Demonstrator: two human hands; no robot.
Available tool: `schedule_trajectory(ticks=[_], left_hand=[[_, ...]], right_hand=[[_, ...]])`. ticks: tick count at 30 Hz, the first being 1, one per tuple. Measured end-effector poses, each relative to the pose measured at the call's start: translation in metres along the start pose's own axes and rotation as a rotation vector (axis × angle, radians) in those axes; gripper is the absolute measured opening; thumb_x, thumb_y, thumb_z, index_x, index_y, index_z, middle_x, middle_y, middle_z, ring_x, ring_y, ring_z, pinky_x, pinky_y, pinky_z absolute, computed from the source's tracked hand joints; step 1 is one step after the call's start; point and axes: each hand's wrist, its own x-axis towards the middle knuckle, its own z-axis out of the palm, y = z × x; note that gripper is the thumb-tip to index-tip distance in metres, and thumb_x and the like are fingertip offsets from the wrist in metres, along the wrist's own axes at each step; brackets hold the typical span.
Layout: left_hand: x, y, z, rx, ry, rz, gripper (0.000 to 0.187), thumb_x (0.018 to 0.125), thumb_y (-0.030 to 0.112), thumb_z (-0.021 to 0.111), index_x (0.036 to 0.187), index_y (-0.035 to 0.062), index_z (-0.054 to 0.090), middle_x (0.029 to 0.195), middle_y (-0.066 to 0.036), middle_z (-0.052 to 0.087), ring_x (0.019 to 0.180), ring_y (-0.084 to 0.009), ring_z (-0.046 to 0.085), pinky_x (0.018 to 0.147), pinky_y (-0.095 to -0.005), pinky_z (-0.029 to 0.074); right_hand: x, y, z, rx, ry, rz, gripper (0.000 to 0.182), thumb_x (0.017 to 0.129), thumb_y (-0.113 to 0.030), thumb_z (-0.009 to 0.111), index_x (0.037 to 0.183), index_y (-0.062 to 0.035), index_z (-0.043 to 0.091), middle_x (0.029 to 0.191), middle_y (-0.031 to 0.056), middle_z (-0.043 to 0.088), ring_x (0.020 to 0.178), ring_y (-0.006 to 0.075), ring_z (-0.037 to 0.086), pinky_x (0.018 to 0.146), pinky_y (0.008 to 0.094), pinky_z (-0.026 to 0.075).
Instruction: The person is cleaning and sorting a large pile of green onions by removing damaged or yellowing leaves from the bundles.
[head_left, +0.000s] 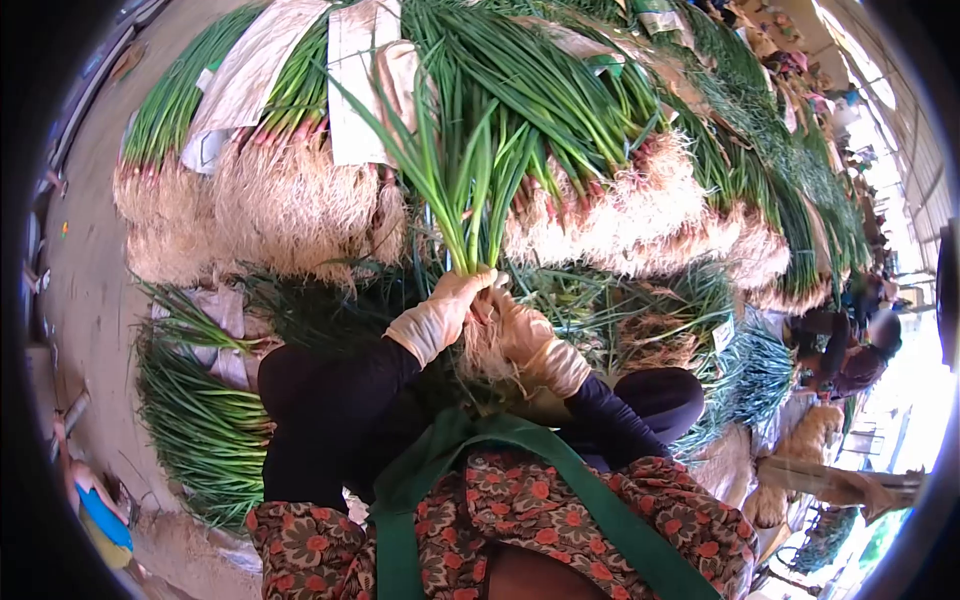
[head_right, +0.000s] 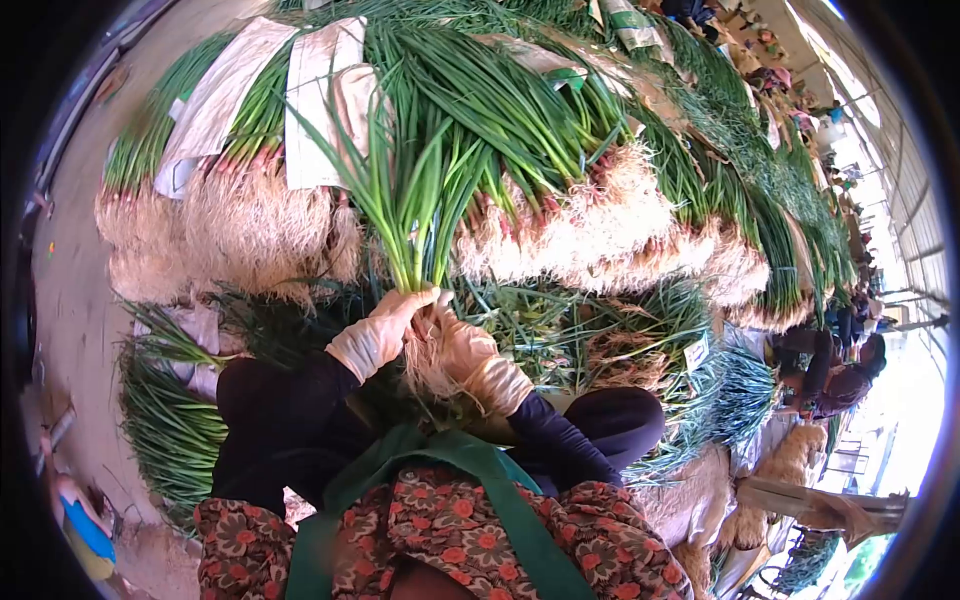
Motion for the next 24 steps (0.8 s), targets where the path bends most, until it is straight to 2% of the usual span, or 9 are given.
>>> schedule_trajectory(ticks=[3, 5, 11, 12, 18, 20, 22, 23, 24], left_hand=[[0.007, -0.010, -0.013, 0.091, 0.021, -0.005, 0.016, 0.086, 0.022, 0.060, 0.083, 0.0059, 0.061, 0.064, -0.002, 0.058, 0.049, -0.0124, 0.054, 0.040, -0.0237, 0.040], [0.001, -0.004, -0.011, 0.171, 0.015, 0.001, 0.014, 0.086, 0.018, 0.059, 0.083, 0.0047, 0.060, 0.064, -0.003, 0.058, 0.052, -0.0129, 0.056, 0.042, -0.0246, 0.043], [0.000, -0.021, -0.001, 0.043, 0.100, -0.020, 0.008, 0.086, 0.009, 0.059, 0.087, 0.0018, 0.057, 0.059, -0.005, 0.056, 0.060, -0.0177, 0.061, 0.047, -0.0269, 0.050], [0.000, -0.019, -0.003, 0.045, 0.085, -0.001, 0.008, 0.086, 0.009, 0.059, 0.088, 0.0016, 0.057, 0.059, -0.005, 0.056, 0.060, -0.0179, 0.061, 0.046, -0.0266, 0.050], [-0.014, -0.021, 0.007, -0.154, 0.047, 0.012, 0.014, 0.086, 0.011, 0.058, 0.080, -0.0009, 0.055, 0.058, -0.007, 0.053, 0.055, -0.0178, 0.054, 0.055, -0.0303, 0.048], [-0.015, -0.018, 0.007, -0.225, 0.048, -0.002, 0.016, 0.087, 0.014, 0.057, 0.080, -0.0005, 0.055, 0.058, -0.007, 0.052, 0.055, -0.0175, 0.053, 0.055, -0.0292, 0.046], [-0.015, -0.018, -0.002, -0.220, -0.070, 0.013, 0.020, 0.090, 0.019, 0.052, 0.082, 0.0011, 0.054, 0.061, -0.005, 0.052, 0.057, -0.0171, 0.052, 0.056, -0.0287, 0.044], [-0.018, -0.017, 0.001, -0.214, -0.081, 0.000, 0.019, 0.090, 0.020, 0.052, 0.083, 0.0019, 0.054, 0.063, -0.005, 0.052, 0.057, -0.0167, 0.051, 0.055, -0.0284, 0.044], [-0.022, -0.011, 0.005, -0.209, -0.092, -0.014, 0.019, 0.090, 0.020, 0.052, 0.084, 0.0026, 0.053, 0.064, -0.004, 0.051, 0.056, -0.0164, 0.050, 0.055, -0.0282, 0.043]], right_hand=[[0.015, 0.009, -0.028, 0.303, 0.012, -0.415, 0.039, 0.090, -0.014, 0.043, 0.126, 0.0016, 0.043, 0.108, 0.0186, 0.058, 0.082, 0.0239, 0.062, 0.066, 0.0292, 0.051], [0.027, 0.000, -0.070, 1.076, -0.265, 0.372, 0.038, 0.092, -0.024, 0.046, 0.121, 0.0008, 0.049, 0.103, 0.0075, 0.063, 0.081, 0.0154, 0.060, 0.068, 0.0265, 0.050], [0.098, 0.005, -0.016, 1.250, 0.535, 0.479, 0.026, 0.088, -0.025, 0.060, 0.095, -0.0010, 0.064, 0.072, 0.0023, 0.064, 0.049, 0.0065, 0.048, 0.047, 0.0191, 0.041], [0.086, 0.011, -0.016, 1.336, 0.389, 0.699, 0.026, 0.087, -0.028, 0.060, 0.091, -0.0026, 0.064, 0.068, 0.0013, 0.063, 0.043, 0.0069, 0.048, 0.041, 0.0194, 0.039], [0.055, 0.012, 0.004, 1.770, 0.513, 0.706, 0.029, 0.089, -0.034, 0.055, 0.087, -0.0068, 0.064, 0.069, 0.0028, 0.061, 0.050, 0.0099, 0.051, 0.045, 0.0238, 0.039], [0.048, -0.013, -0.014, 1.479, 0.595, 0.699, 0.025, 0.091, -0.032, 0.051, 0.096, -0.0085, 0.059, 0.079, 0.0012, 0.059, 0.065, 0.0147, 0.054, 0.057, 0.0268, 0.043], [0.048, -0.005, 0.003, 1.869, 0.694, 0.700, 0.025, 0.093, -0.028, 0.047, 0.102, -0.0065, 0.056, 0.087, 0.0035, 0.060, 0.069, 0.0183, 0.056, 0.059, 0.0292, 0.044], [0.047, -0.010, -0.005, 2.244, 0.614, 0.617, 0.023, 0.095, -0.023, 0.040, 0.103, -0.0054, 0.052, 0.089, 0.0066, 0.059, 0.070, 0.0207, 0.055, 0.063, 0.0301, 0.045], [0.036, -0.013, -0.014, 1.998, 0.513, 0.363, 0.015, 0.093, -0.015, 0.039, 0.097, -0.0042, 0.048, 0.080, 0.0048, 0.055, 0.065, 0.0183, 0.051, 0.065, 0.0293, 0.044]])
